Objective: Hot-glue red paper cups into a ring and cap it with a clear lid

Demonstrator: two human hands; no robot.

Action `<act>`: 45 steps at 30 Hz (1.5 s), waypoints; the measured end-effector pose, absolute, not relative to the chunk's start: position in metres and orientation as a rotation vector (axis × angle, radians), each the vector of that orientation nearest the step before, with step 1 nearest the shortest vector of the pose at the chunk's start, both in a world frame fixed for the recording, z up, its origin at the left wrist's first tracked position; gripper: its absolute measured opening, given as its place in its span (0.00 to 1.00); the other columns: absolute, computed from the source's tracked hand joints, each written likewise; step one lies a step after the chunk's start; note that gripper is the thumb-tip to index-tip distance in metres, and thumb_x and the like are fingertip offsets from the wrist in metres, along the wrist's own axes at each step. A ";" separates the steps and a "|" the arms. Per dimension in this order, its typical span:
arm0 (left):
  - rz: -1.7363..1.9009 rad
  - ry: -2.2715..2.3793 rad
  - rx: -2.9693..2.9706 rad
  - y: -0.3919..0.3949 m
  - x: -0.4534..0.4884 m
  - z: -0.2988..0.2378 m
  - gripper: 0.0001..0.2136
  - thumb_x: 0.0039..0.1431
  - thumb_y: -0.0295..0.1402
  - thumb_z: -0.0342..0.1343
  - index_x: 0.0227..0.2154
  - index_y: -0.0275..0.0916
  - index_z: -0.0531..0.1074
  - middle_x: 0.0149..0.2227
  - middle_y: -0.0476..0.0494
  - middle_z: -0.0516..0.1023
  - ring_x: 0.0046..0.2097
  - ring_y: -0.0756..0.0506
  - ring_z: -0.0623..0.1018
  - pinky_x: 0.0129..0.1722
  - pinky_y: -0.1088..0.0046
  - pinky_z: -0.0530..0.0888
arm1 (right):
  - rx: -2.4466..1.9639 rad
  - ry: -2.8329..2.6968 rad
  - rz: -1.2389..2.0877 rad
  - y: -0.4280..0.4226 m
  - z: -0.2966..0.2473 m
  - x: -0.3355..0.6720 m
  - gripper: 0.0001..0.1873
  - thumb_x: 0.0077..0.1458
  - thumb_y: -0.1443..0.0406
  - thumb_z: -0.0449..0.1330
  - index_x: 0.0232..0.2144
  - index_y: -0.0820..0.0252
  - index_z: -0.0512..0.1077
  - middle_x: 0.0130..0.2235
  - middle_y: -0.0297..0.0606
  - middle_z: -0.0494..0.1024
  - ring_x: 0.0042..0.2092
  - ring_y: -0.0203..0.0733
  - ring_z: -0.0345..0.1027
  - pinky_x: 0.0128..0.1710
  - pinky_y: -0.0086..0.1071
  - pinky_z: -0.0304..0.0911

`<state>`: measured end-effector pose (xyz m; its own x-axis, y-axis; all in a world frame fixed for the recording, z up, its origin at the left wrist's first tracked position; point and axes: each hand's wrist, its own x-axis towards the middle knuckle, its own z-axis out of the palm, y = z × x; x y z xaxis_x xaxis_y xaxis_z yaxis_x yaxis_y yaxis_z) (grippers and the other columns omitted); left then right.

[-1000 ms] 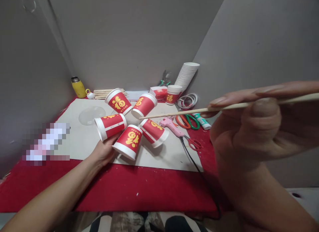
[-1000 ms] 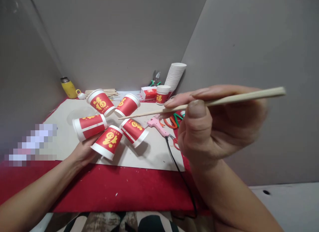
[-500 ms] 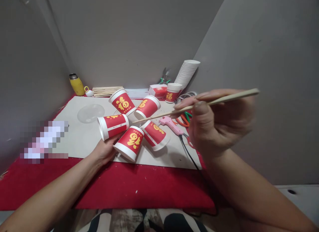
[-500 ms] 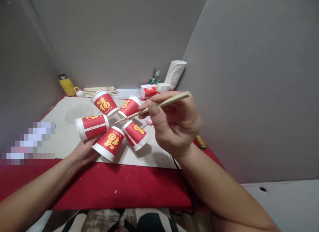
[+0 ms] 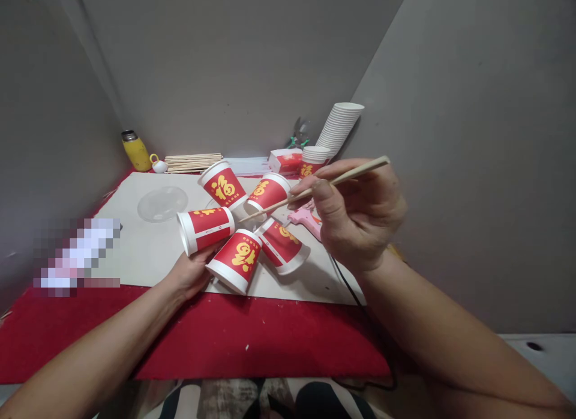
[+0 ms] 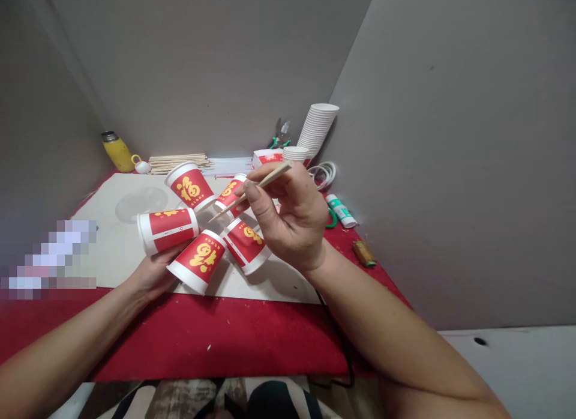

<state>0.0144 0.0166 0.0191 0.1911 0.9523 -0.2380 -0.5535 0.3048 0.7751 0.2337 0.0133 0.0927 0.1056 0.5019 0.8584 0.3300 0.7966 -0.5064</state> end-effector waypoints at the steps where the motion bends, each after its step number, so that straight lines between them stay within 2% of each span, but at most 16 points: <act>1: 1.150 0.803 0.611 0.017 0.014 0.018 0.28 0.47 0.28 0.72 0.54 0.42 0.76 0.42 0.40 0.85 0.42 0.37 0.84 0.44 0.61 0.80 | -0.707 -1.512 0.154 0.014 0.092 0.234 0.04 0.64 0.60 0.60 0.42 0.44 0.72 0.36 0.30 0.77 0.32 0.38 0.77 0.32 0.35 0.77; 8: 1.137 0.801 0.638 0.019 0.013 0.016 0.24 0.48 0.29 0.72 0.50 0.40 0.78 0.43 0.40 0.85 0.43 0.38 0.84 0.45 0.63 0.80 | -0.686 -1.623 0.265 0.017 0.089 0.231 0.06 0.64 0.66 0.59 0.41 0.47 0.73 0.35 0.30 0.78 0.32 0.38 0.77 0.33 0.35 0.77; 14: 1.124 0.794 0.692 0.019 0.012 0.017 0.16 0.50 0.30 0.71 0.44 0.39 0.80 0.46 0.38 0.84 0.45 0.36 0.83 0.47 0.60 0.79 | -0.688 -1.589 0.261 0.016 0.086 0.231 0.06 0.63 0.66 0.61 0.40 0.47 0.74 0.34 0.29 0.79 0.31 0.38 0.78 0.32 0.36 0.77; 21: 1.134 0.837 0.631 0.019 0.013 0.021 0.18 0.42 0.29 0.75 0.38 0.38 0.80 0.39 0.41 0.85 0.41 0.38 0.83 0.42 0.62 0.80 | -0.642 -1.593 0.188 0.014 0.087 0.230 0.09 0.60 0.70 0.63 0.39 0.48 0.76 0.32 0.27 0.79 0.30 0.36 0.77 0.29 0.31 0.76; 27: 1.136 0.843 0.626 0.020 0.011 0.019 0.16 0.41 0.28 0.74 0.36 0.36 0.80 0.40 0.41 0.85 0.41 0.40 0.83 0.42 0.66 0.80 | -0.580 -1.684 0.027 0.015 0.088 0.232 0.09 0.58 0.72 0.65 0.39 0.54 0.76 0.32 0.29 0.80 0.30 0.34 0.77 0.29 0.28 0.74; 32: 1.129 0.819 0.582 0.019 0.015 0.023 0.20 0.41 0.25 0.73 0.40 0.36 0.80 0.37 0.41 0.85 0.39 0.41 0.83 0.41 0.66 0.80 | -0.601 -1.615 0.045 0.013 0.085 0.236 0.09 0.59 0.72 0.65 0.39 0.52 0.77 0.32 0.29 0.80 0.30 0.35 0.77 0.29 0.31 0.74; 35: 1.119 0.826 0.537 0.020 0.016 0.025 0.20 0.43 0.23 0.71 0.42 0.35 0.80 0.35 0.41 0.85 0.37 0.41 0.83 0.39 0.67 0.80 | -0.581 -1.514 0.057 0.010 0.089 0.237 0.06 0.60 0.68 0.65 0.39 0.51 0.78 0.30 0.28 0.80 0.29 0.35 0.77 0.27 0.30 0.75; 40: 1.111 0.922 0.442 0.030 0.010 0.024 0.07 0.50 0.20 0.64 0.34 0.30 0.79 0.35 0.37 0.85 0.35 0.43 0.83 0.38 0.67 0.81 | -0.514 -1.246 -0.053 0.004 0.110 0.241 0.00 0.60 0.63 0.66 0.35 0.50 0.78 0.28 0.25 0.79 0.29 0.33 0.78 0.27 0.27 0.76; 45: 1.138 0.853 0.448 0.037 0.005 0.022 0.09 0.57 0.22 0.60 0.40 0.30 0.78 0.40 0.35 0.84 0.39 0.42 0.84 0.43 0.64 0.81 | -0.458 -1.149 -0.170 0.004 0.129 0.249 0.03 0.61 0.60 0.66 0.38 0.47 0.80 0.27 0.21 0.78 0.29 0.32 0.78 0.28 0.27 0.76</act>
<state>0.0046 0.0372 0.0222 0.1621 0.9190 -0.3593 -0.6025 0.3805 0.7016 0.2491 0.0045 0.1287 0.4087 0.1011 0.9071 0.3601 0.8953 -0.2621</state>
